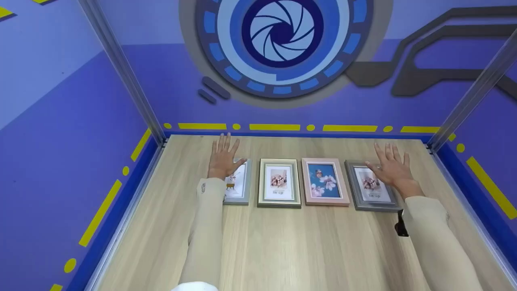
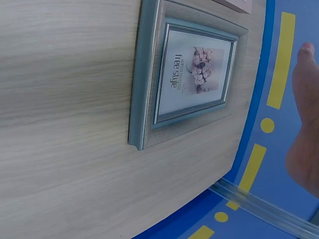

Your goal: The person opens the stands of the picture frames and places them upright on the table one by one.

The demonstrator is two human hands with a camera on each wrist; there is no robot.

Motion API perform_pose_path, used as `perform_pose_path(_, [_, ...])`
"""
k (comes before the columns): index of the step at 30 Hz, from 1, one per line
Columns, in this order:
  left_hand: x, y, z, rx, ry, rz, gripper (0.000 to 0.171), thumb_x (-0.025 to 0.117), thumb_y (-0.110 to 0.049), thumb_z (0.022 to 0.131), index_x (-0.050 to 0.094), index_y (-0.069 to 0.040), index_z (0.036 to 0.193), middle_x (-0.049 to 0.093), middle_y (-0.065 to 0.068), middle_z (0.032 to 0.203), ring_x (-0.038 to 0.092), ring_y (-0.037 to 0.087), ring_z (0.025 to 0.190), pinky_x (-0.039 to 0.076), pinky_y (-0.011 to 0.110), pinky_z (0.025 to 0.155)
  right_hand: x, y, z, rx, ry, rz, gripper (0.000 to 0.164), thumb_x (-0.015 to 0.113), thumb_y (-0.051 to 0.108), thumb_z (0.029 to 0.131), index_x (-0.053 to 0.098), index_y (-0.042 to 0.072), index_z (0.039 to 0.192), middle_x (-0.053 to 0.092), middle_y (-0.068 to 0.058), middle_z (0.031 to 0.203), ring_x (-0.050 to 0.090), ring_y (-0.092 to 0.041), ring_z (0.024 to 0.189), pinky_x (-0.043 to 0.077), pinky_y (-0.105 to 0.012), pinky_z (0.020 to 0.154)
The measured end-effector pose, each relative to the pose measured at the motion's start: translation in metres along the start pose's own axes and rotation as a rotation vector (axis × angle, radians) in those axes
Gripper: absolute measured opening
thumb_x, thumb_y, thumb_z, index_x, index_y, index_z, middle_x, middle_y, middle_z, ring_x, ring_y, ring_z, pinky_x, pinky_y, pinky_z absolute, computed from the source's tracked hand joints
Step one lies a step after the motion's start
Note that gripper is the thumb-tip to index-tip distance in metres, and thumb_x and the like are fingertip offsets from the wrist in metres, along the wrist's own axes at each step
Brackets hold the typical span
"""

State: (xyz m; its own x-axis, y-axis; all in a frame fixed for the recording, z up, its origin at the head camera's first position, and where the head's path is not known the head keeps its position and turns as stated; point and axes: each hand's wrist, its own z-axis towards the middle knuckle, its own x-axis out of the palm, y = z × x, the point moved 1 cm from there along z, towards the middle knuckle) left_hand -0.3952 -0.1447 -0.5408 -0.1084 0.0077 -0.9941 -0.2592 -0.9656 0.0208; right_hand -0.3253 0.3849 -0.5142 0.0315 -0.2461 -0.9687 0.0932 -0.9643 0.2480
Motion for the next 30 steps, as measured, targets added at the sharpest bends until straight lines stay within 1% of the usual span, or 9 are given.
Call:
perform_pose_path(4, [0.003, -0.002, 0.001, -0.011, 0.034, 0.010, 0.080, 0.035, -0.067, 0.090, 0.009, -0.024, 0.153, -0.008, 0.011, 0.159, -0.009, 0.031, 0.146, -0.007, 0.050, 0.116, 0.000, -0.002, 0.000, -0.002, 0.010, 0.000, 0.081, 0.035, 0.058, 0.096, -0.005, 0.015, 0.152, -0.006, -0.032, 0.153, -0.010, -0.047, 0.140, -0.020, -0.065, 0.104])
perform_pose_path(7, [0.006, -0.003, 0.001, -0.016, 0.041, 0.016, 0.081, 0.036, -0.067, 0.090, 0.008, -0.026, 0.153, -0.008, 0.011, 0.159, -0.008, 0.031, 0.146, -0.005, 0.050, 0.117, 0.000, -0.003, -0.001, -0.005, 0.009, 0.004, 0.081, 0.035, 0.057, 0.096, -0.005, 0.016, 0.152, -0.006, -0.032, 0.153, -0.009, -0.048, 0.140, -0.019, -0.065, 0.105])
perform_pose_path(12, [0.009, -0.010, 0.004, 0.028, 0.013, 0.031, 0.081, 0.034, -0.069, 0.090, 0.010, -0.025, 0.153, -0.003, 0.012, 0.160, -0.002, 0.032, 0.147, 0.001, 0.051, 0.117, 0.001, -0.007, -0.005, 0.000, -0.002, 0.021, 0.080, 0.036, 0.056, 0.096, -0.006, 0.018, 0.153, -0.006, -0.032, 0.153, -0.009, -0.048, 0.140, -0.017, -0.066, 0.105])
perform_pose_path(14, [0.010, -0.014, 0.006, 0.048, 0.016, 0.046, 0.080, 0.034, -0.069, 0.090, 0.010, -0.025, 0.153, -0.003, 0.011, 0.160, -0.002, 0.031, 0.147, 0.000, 0.051, 0.117, 0.001, -0.010, -0.008, 0.002, -0.003, 0.027, 0.080, 0.036, 0.056, 0.096, -0.006, 0.018, 0.153, -0.007, -0.032, 0.152, -0.009, -0.049, 0.140, -0.017, -0.066, 0.105])
perform_pose_path(20, [0.012, -0.032, 0.013, 0.088, 0.053, 0.109, 0.077, 0.036, -0.065, 0.092, 0.007, -0.027, 0.153, -0.005, 0.008, 0.160, -0.004, 0.028, 0.147, -0.004, 0.048, 0.117, 0.004, -0.019, -0.016, 0.020, 0.016, 0.039, 0.082, 0.034, 0.058, 0.096, -0.003, 0.012, 0.152, -0.005, -0.035, 0.151, -0.008, -0.051, 0.139, -0.016, -0.066, 0.105])
perform_pose_path(23, [0.015, -0.042, 0.016, 0.114, 0.068, 0.141, 0.076, 0.036, -0.064, 0.092, 0.007, -0.028, 0.153, -0.006, 0.007, 0.160, -0.004, 0.027, 0.147, -0.002, 0.047, 0.118, 0.006, -0.022, -0.019, 0.031, 0.031, 0.032, 0.084, 0.031, 0.061, 0.095, -0.002, 0.010, 0.152, -0.005, -0.035, 0.151, -0.008, -0.051, 0.139, -0.015, -0.066, 0.106])
perform_pose_path(25, [0.015, -0.049, 0.017, 0.136, 0.068, 0.139, 0.076, 0.037, -0.063, 0.092, 0.008, -0.027, 0.153, -0.004, 0.007, 0.160, -0.003, 0.027, 0.147, -0.001, 0.047, 0.118, 0.008, -0.025, -0.020, 0.037, 0.037, 0.022, 0.084, 0.030, 0.062, 0.095, -0.001, 0.009, 0.152, -0.004, -0.035, 0.151, -0.006, -0.052, 0.139, -0.013, -0.067, 0.106])
perform_pose_path(28, [0.013, -0.064, 0.019, 0.200, 0.061, 0.110, 0.073, 0.037, -0.060, 0.094, 0.013, -0.025, 0.153, 0.000, 0.007, 0.160, 0.000, 0.025, 0.147, 0.000, 0.046, 0.118, 0.010, -0.027, -0.021, 0.040, 0.060, 0.026, 0.082, 0.031, 0.059, 0.096, 0.002, 0.006, 0.152, -0.003, -0.037, 0.150, -0.004, -0.052, 0.138, -0.012, -0.067, 0.106])
perform_pose_path(30, [0.010, -0.077, 0.020, 0.266, 0.040, 0.077, 0.069, 0.038, -0.055, 0.096, 0.018, -0.022, 0.152, 0.008, 0.007, 0.160, 0.005, 0.025, 0.147, 0.003, 0.044, 0.118, 0.012, -0.030, -0.022, 0.034, 0.077, 0.023, 0.081, 0.034, 0.056, 0.097, 0.004, 0.003, 0.151, -0.001, -0.038, 0.149, -0.003, -0.053, 0.138, -0.010, -0.068, 0.106])
